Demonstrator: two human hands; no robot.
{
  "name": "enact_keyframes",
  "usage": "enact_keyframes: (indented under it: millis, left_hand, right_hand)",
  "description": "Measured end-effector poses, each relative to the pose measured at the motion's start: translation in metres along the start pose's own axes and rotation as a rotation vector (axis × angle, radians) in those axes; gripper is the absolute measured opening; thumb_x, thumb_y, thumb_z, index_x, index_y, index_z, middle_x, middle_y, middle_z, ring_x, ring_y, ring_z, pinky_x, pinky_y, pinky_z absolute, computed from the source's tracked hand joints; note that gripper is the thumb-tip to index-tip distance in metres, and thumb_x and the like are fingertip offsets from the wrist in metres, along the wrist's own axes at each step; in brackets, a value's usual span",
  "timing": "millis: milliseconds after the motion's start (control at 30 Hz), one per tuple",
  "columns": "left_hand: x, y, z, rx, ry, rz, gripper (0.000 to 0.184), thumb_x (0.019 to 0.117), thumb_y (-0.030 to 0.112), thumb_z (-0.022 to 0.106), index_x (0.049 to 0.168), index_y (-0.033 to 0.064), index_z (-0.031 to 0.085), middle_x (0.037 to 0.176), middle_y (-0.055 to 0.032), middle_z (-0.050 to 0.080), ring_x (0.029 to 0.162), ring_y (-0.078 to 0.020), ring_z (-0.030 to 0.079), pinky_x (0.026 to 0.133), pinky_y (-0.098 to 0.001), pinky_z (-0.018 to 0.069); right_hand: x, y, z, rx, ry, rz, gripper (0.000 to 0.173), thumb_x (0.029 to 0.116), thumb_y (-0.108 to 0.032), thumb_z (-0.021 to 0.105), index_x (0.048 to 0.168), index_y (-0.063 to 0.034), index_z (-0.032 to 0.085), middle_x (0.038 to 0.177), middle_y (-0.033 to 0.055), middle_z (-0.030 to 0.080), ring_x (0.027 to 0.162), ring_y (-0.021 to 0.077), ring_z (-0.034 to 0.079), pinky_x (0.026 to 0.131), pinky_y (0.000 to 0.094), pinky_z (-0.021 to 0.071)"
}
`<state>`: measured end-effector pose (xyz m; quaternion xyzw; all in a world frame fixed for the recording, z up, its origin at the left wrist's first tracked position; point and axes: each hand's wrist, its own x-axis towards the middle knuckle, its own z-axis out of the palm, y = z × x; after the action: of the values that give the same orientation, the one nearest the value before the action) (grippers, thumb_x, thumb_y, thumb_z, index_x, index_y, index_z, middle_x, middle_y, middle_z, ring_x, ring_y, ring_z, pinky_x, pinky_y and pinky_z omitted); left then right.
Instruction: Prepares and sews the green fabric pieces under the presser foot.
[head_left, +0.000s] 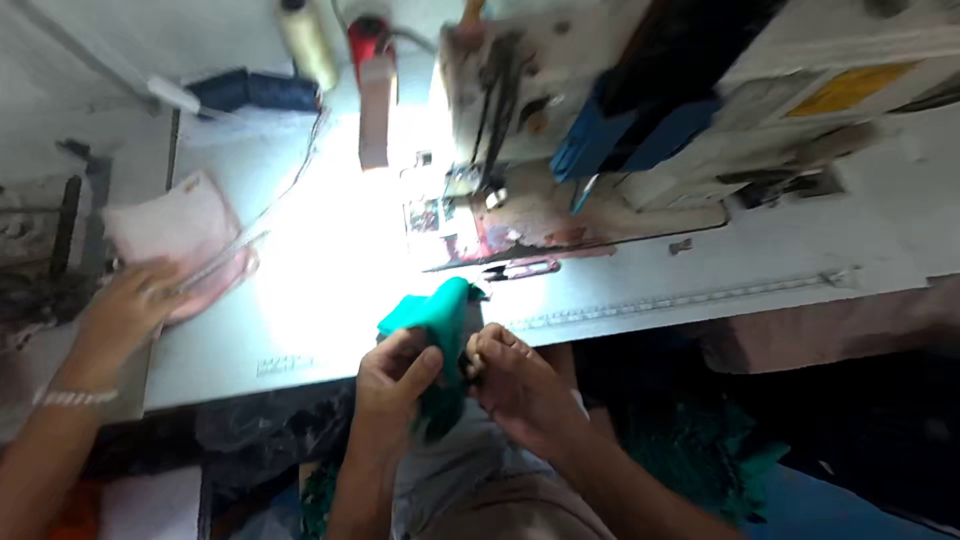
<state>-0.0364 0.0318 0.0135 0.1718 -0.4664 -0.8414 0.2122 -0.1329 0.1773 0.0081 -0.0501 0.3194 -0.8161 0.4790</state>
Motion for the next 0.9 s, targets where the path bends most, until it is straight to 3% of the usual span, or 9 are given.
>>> enact_keyframes:
  millis: [100, 200, 300, 400, 533, 667, 800, 833, 900]
  left_hand:
    - [0.002, 0.004, -0.004, -0.010, 0.012, 0.040, 0.030, 0.0860, 0.025, 0.082, 0.109, 0.0074, 0.076, 0.101, -0.0059, 0.077, 0.089, -0.0116, 0.073, 0.081, -0.0295, 0.0620]
    - [0.004, 0.005, 0.000, 0.166, -0.063, 0.055, 0.025, 0.0898, 0.026, 0.078, 0.108, 0.0087, 0.076, 0.098, -0.0035, 0.077, 0.088, -0.0093, 0.073, 0.080, -0.0268, 0.0616]
    - [0.005, 0.010, -0.003, 0.268, -0.154, 0.064, 0.025, 0.0941, 0.024, 0.074, 0.112, 0.0076, 0.075, 0.101, -0.0050, 0.076, 0.088, -0.0108, 0.073, 0.079, -0.0272, 0.0619]
    - [0.003, 0.015, -0.006, 0.250, -0.181, 0.072, 0.028, 0.0939, 0.027, 0.074, 0.116, 0.0100, 0.076, 0.105, -0.0042, 0.076, 0.092, -0.0106, 0.073, 0.081, -0.0276, 0.0616]
    - [0.001, 0.032, -0.017, 0.169, 0.025, 0.180, 0.034, 0.0932, 0.025, 0.073, 0.126, 0.0135, 0.073, 0.106, -0.0002, 0.077, 0.093, -0.0093, 0.073, 0.081, -0.0273, 0.0622]
    - [0.008, 0.049, -0.043, 0.394, 0.360, 0.210, 0.040, 0.0941, -0.003, 0.042, 0.133, 0.0045, 0.048, 0.091, 0.0095, 0.069, 0.075, -0.0011, 0.069, 0.066, -0.0197, 0.0608]
    - [0.009, 0.030, -0.066, 0.913, 0.501, 0.102, 0.048, 0.0864, 0.004, 0.056, 0.134, -0.0039, 0.049, 0.080, 0.0013, 0.064, 0.063, -0.0019, 0.062, 0.056, -0.0212, 0.0549]
    - [0.008, 0.026, -0.067, 1.167, 0.513, 0.135, 0.052, 0.0846, 0.008, 0.061, 0.135, -0.0049, 0.052, 0.082, -0.0040, 0.065, 0.065, -0.0074, 0.062, 0.058, -0.0266, 0.0535]
    - [0.004, 0.020, -0.061, 1.483, 0.483, 0.220, 0.059, 0.0865, 0.011, 0.065, 0.140, -0.0094, 0.050, 0.109, -0.0256, 0.068, 0.097, -0.0369, 0.067, 0.083, -0.0550, 0.0542]
  right_hand:
    - [0.000, -0.005, 0.005, -0.322, 0.072, -0.106, 0.010, 0.1017, -0.021, 0.061, 0.106, -0.0115, 0.062, 0.102, -0.0007, 0.066, 0.090, 0.0100, 0.066, 0.079, 0.0294, 0.0592]
    - [-0.002, -0.004, 0.016, -0.676, 0.024, -0.247, 0.045, 0.0940, -0.031, 0.075, 0.123, -0.0013, 0.057, 0.113, 0.0038, 0.067, 0.091, 0.0086, 0.070, 0.077, 0.0275, 0.0626]
    - [-0.002, 0.001, 0.017, -0.863, 0.083, -0.407, 0.027, 0.0989, -0.024, 0.070, 0.112, -0.0004, 0.069, 0.104, 0.0055, 0.068, 0.085, 0.0058, 0.069, 0.073, 0.0216, 0.0618]
    - [-0.003, -0.001, 0.015, -0.862, 0.114, -0.455, 0.019, 0.1040, -0.018, 0.060, 0.106, -0.0017, 0.069, 0.096, 0.0023, 0.068, 0.084, 0.0025, 0.067, 0.073, 0.0184, 0.0589]
    - [-0.006, -0.013, 0.012, -0.673, 0.226, -0.475, 0.016, 0.1089, -0.015, 0.046, 0.107, -0.0044, 0.058, 0.088, -0.0018, 0.063, 0.076, 0.0031, 0.064, 0.065, 0.0215, 0.0571]
    - [0.000, -0.035, -0.011, -0.753, 0.393, -0.476, 0.016, 0.1072, -0.014, 0.048, 0.098, -0.0052, 0.058, 0.079, -0.0019, 0.061, 0.064, 0.0037, 0.060, 0.056, 0.0204, 0.0533]
    - [0.016, -0.037, -0.041, -1.179, 0.634, -0.223, 0.021, 0.1003, -0.023, 0.056, 0.101, -0.0036, 0.062, 0.073, 0.0023, 0.061, 0.053, 0.0095, 0.058, 0.051, 0.0282, 0.0530]
    - [0.016, -0.033, -0.040, -1.320, 0.667, -0.265, 0.023, 0.0982, -0.027, 0.060, 0.104, -0.0046, 0.062, 0.073, 0.0021, 0.061, 0.056, 0.0099, 0.058, 0.053, 0.0285, 0.0524]
    - [0.012, -0.024, -0.028, -1.585, 0.672, -0.423, 0.030, 0.0950, -0.028, 0.066, 0.107, -0.0006, 0.064, 0.080, 0.0081, 0.065, 0.065, 0.0182, 0.064, 0.058, 0.0363, 0.0552]
